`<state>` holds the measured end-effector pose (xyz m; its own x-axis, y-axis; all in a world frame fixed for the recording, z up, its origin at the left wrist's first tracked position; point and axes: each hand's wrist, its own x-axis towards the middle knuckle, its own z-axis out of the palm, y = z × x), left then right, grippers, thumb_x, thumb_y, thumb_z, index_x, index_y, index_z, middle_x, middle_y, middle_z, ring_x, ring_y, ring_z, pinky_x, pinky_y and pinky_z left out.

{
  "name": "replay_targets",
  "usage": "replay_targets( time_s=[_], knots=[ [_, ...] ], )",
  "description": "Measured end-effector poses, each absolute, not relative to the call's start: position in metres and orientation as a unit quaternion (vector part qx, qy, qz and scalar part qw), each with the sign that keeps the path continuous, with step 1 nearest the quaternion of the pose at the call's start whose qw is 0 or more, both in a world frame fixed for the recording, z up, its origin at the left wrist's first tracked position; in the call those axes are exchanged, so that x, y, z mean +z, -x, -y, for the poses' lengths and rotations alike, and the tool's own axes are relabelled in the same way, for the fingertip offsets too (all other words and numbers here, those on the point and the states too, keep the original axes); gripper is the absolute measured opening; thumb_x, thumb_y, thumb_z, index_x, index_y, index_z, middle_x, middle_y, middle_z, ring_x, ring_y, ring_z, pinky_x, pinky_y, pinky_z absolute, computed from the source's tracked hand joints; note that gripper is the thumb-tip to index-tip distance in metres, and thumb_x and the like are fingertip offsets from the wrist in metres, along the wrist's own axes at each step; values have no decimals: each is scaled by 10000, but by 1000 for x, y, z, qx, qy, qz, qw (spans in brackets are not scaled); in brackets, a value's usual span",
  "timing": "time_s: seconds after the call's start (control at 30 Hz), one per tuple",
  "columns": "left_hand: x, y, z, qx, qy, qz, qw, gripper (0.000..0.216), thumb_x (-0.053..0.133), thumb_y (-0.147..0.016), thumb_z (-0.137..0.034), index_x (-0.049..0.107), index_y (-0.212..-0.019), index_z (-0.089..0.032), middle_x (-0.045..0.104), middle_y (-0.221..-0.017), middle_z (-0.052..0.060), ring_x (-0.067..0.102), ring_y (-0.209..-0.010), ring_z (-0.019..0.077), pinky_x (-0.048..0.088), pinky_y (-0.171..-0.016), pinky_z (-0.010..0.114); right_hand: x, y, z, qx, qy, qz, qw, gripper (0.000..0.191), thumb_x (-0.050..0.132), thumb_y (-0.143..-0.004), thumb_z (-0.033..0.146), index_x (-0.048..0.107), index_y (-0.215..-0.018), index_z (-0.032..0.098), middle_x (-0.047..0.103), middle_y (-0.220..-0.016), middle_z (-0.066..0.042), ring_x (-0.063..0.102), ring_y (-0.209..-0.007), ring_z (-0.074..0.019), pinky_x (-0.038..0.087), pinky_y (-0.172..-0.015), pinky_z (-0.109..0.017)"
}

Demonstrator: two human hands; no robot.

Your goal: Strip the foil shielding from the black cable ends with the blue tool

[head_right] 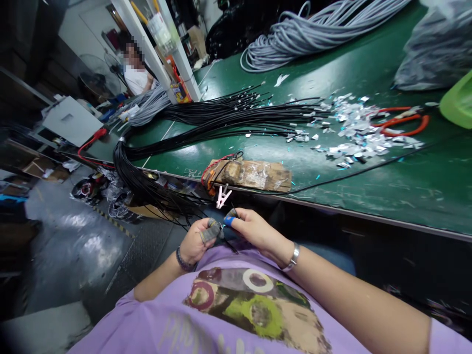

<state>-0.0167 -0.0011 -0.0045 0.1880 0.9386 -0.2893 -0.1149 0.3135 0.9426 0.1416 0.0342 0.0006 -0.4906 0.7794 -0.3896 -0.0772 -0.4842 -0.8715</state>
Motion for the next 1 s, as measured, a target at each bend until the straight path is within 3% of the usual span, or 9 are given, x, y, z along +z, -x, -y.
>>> replay_targets(
  time_s=[0.1, 0.23, 0.3, 0.4, 0.67, 0.9, 1.0],
  knots=[
    [-8, 19, 2, 399, -317, -464, 725, 469, 792, -551, -470, 429, -586, -174, 288, -358, -116, 157, -322, 10, 100, -356, 178, 1, -142, -33, 747, 397, 439, 302, 350, 667, -637, 504, 495, -671, 201, 358, -497, 92, 265, -437, -61, 211, -418, -211],
    [-13, 23, 3, 394, -267, -428, 768, 364, 768, -582, -310, 431, -628, -180, 294, -337, -123, 154, -287, 12, 75, -350, 169, 3, -147, -32, 680, 360, 535, 349, 321, 651, -692, 492, 583, -816, 203, 584, -713, 1, 503, -615, -136, 408, -554, -261],
    [-13, 24, 2, 392, -253, -410, 783, 321, 742, -589, -250, 433, -641, -181, 290, -330, -126, 158, -276, 15, 77, -348, 164, 3, -149, -33, 646, 341, 587, 349, 323, 665, -691, 491, 609, -814, 198, 624, -782, -26, 550, -711, -172, 453, -652, -294],
    [-13, 25, 1, 385, -230, -391, 804, 282, 709, -586, -191, 436, -654, -183, 299, -321, -125, 160, -263, 18, 72, -345, 164, 1, -151, -35, 626, 334, 617, 341, 331, 658, -712, 510, 626, -758, 184, 622, -730, -27, 540, -680, -169, 461, -650, -301],
    [-7, 23, -2, 350, -204, -379, 832, 284, 694, -571, -188, 415, -624, -190, 294, -307, -118, 150, -255, 22, 78, -335, 162, -4, -148, -33, 728, 338, 497, 329, 325, 748, -629, 459, 607, -705, 176, 601, -657, 1, 505, -598, -128, 431, -565, -263],
    [-6, 19, 0, 327, -252, -435, 800, 374, 785, -514, -260, 433, -604, -172, 317, -334, -117, 158, -283, 2, 63, -338, 163, -8, -146, -34, 856, 323, 318, 250, 215, 696, -522, 229, 495, -578, 178, 391, -425, 88, 267, -394, -37, 176, -396, -190],
    [-6, 19, 1, 327, -283, -474, 767, 431, 817, -497, -370, 452, -603, -165, 347, -334, -106, 172, -279, 4, 48, -330, 171, -8, -145, -35, 835, 365, 335, 240, 209, 683, -516, 222, 487, -571, 179, 391, -425, 88, 258, -395, -36, 156, -397, -196]
  ],
)
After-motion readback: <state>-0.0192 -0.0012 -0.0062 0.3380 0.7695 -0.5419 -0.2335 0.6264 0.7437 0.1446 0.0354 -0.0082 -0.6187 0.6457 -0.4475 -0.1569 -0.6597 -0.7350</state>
